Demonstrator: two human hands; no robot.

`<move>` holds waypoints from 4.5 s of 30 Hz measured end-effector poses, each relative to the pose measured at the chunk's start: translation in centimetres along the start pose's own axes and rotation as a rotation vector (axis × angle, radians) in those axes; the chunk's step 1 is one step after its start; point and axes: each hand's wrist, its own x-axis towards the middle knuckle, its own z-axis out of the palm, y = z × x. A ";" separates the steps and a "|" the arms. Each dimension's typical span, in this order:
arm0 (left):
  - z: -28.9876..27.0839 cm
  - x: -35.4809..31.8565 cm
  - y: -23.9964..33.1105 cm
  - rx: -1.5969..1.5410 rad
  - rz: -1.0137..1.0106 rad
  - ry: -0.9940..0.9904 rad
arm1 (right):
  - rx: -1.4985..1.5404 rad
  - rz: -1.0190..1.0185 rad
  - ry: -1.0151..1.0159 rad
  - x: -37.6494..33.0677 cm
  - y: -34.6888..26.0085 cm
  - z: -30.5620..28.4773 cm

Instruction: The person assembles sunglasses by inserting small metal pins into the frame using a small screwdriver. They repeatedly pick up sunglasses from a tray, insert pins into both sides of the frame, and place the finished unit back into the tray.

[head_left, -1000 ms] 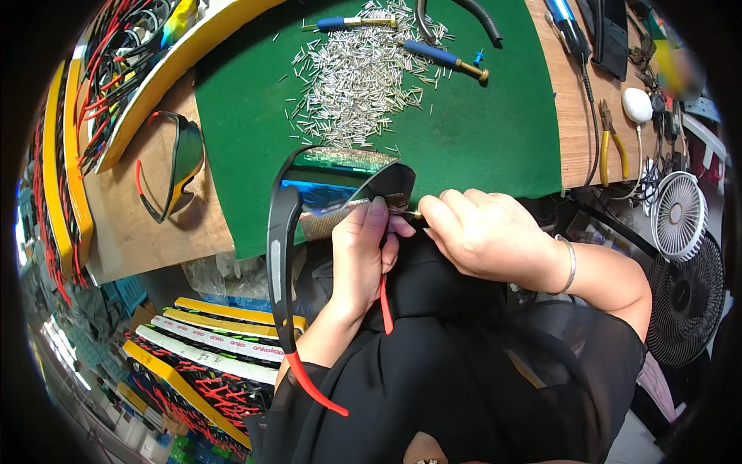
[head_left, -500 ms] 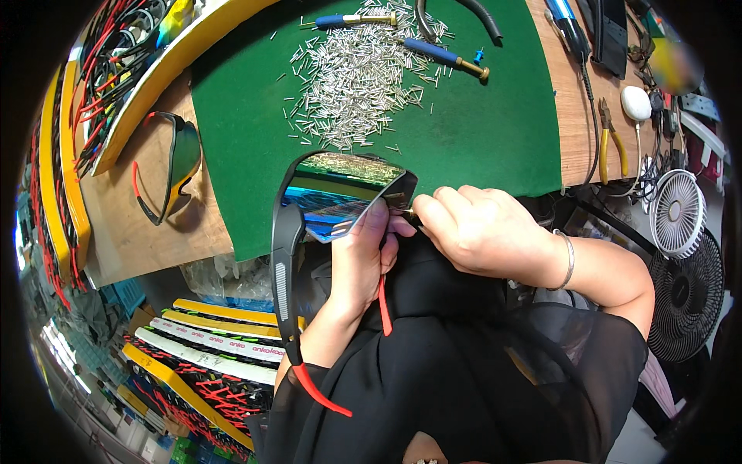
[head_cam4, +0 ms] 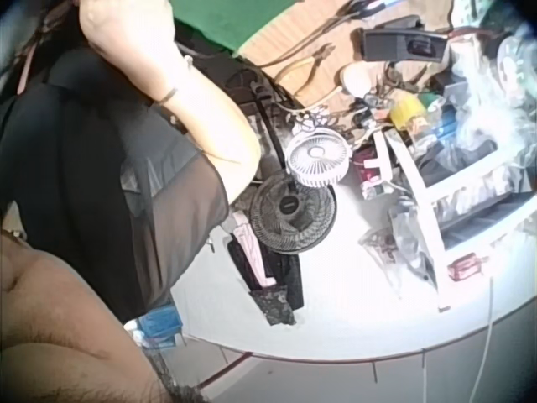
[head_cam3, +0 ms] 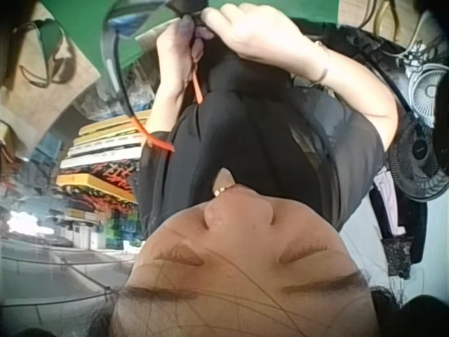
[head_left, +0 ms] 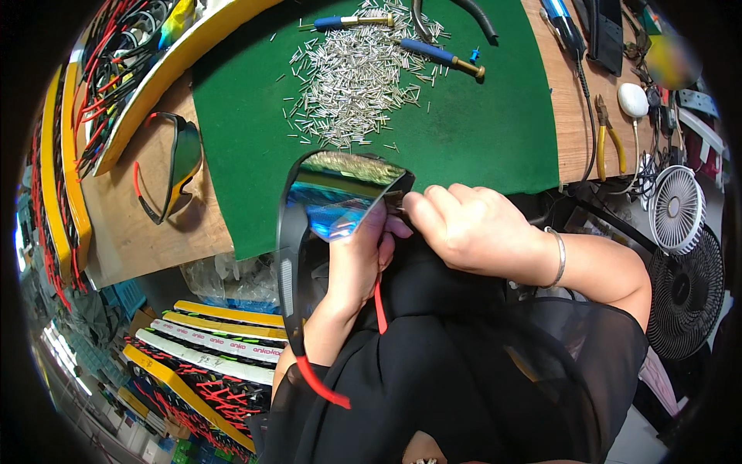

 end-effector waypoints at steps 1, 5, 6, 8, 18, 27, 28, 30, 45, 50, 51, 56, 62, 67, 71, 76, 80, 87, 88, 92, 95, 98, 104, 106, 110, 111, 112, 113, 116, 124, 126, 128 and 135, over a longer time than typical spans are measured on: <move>0.0 0.0 0.1 0.006 -0.003 0.000 | -0.007 0.007 -0.002 0.1 -0.1 0.0; 0.8 -0.1 0.3 -0.033 -0.036 0.003 | 0.027 0.046 -0.023 -0.5 0.1 -0.3; 0.8 -0.3 0.5 -0.062 -0.050 0.004 | 0.061 0.062 -0.015 -0.8 0.3 -0.7; 0.2 -0.2 0.9 -0.096 0.043 0.048 | 0.123 0.093 -0.003 -1.8 1.3 -1.4; 1.7 -1.1 2.1 -0.003 -0.028 -0.114 | -0.322 0.427 0.184 -2.9 6.5 -1.9; 1.6 -1.7 1.8 -0.137 -0.080 -0.275 | 0.719 0.057 0.311 2.7 2.8 -0.6; 1.3 -1.6 2.1 -0.148 -0.079 -0.311 | 0.712 0.046 0.315 3.0 2.6 -0.6; 0.0 -1.4 0.0 -0.394 -0.090 -0.227 | 0.718 0.004 0.309 3.7 1.5 -0.3; -0.1 -1.5 -0.1 -0.430 -0.286 -0.377 | 0.925 0.318 -0.182 4.5 2.5 -2.1; 0.3 -1.0 -1.8 -0.497 -0.397 -0.282 | 0.683 0.102 -0.277 4.0 6.3 -4.5; 0.3 -0.8 -2.2 -0.490 -0.398 -0.278 | 0.561 0.169 -0.120 3.9 7.1 -4.5; 1.2 -0.5 -2.0 -0.410 -0.392 -0.262 | 0.043 0.312 0.253 6.0 9.0 -1.9; 0.7 -0.1 -2.7 -0.481 -0.378 -0.274 | -0.115 0.073 0.409 12.1 9.6 -1.0; 0.8 0.0 -2.2 -0.456 -0.400 -0.243 | -0.357 0.061 0.279 15.5 11.2 2.1; 0.8 0.0 -2.0 -0.420 -0.414 -0.294 | -0.250 -0.026 0.415 14.4 11.0 1.0; 0.9 -0.4 -2.1 -0.410 -0.409 -0.192 | 0.322 0.363 0.119 6.4 6.2 -5.2; 1.3 -0.5 -2.3 -0.415 -0.405 -0.179 | 0.709 0.623 -0.424 -0.3 4.3 -6.9; 1.2 -0.2 -2.6 -0.405 -0.372 -0.205 | 0.583 0.387 -0.159 -2.8 1.9 -1.9; 1.2 -0.2 -2.7 -0.406 -0.370 -0.207 | 0.580 0.371 -0.146 -2.7 1.8 -1.6; 1.3 -0.1 -3.0 -0.424 -0.360 -0.203 | 0.532 0.351 -0.098 -2.6 1.8 -1.3; 1.4 -0.2 -3.1 -0.432 -0.352 -0.194 | 0.538 0.344 -0.099 -2.6 2.0 -1.2; 1.5 -0.2 -3.1 -0.430 -0.361 -0.192 | 0.556 0.352 -0.075 -2.6 1.8 -1.1; 1.5 -0.1 -3.2 -0.379 -0.346 -0.201 | 0.204 0.308 -0.092 -2.2 1.1 -1.8; 1.4 0.0 -3.1 -0.366 -0.346 -0.221 | 0.124 0.253 -0.119 -1.7 0.8 -1.6; 1.3 0.1 -3.1 -0.390 -0.361 -0.235 | 0.045 0.170 -0.289 -1.0 0.9 -2.3; 1.4 0.2 -3.2 -0.396 -0.363 -0.234 | 0.007 0.170 -0.286 -0.8 0.8 -2.4; 1.4 0.3 -3.3 -0.399 -0.360 -0.237 | -0.031 0.169 -0.282 -0.5 0.7 -2.4; 1.4 0.4 -3.3 -0.404 -0.358 -0.238 | -0.066 0.167 -0.281 -0.4 0.6 -2.5; 1.4 0.4 -3.3 -0.400 -0.355 -0.266 | 0.026 0.122 -0.172 -0.2 0.4 -2.3; 1.2 0.7 -3.7 -0.435 -0.425 -0.295 | -0.027 -0.036 -0.177 -0.5 0.7 -2.0; 1.2 0.7 -3.4 -0.472 -0.444 -0.311 | -0.024 0.007 -0.167 -0.7 0.8 -1.9; 1.0 0.8 -3.7 -0.501 -0.418 -0.357 | 0.141 0.196 -0.247 -0.7 0.3 -2.0; 1.4 0.6 -3.1 -0.441 -0.423 -0.262 | 0.864 1.060 -0.540 2.3 0.6 -3.6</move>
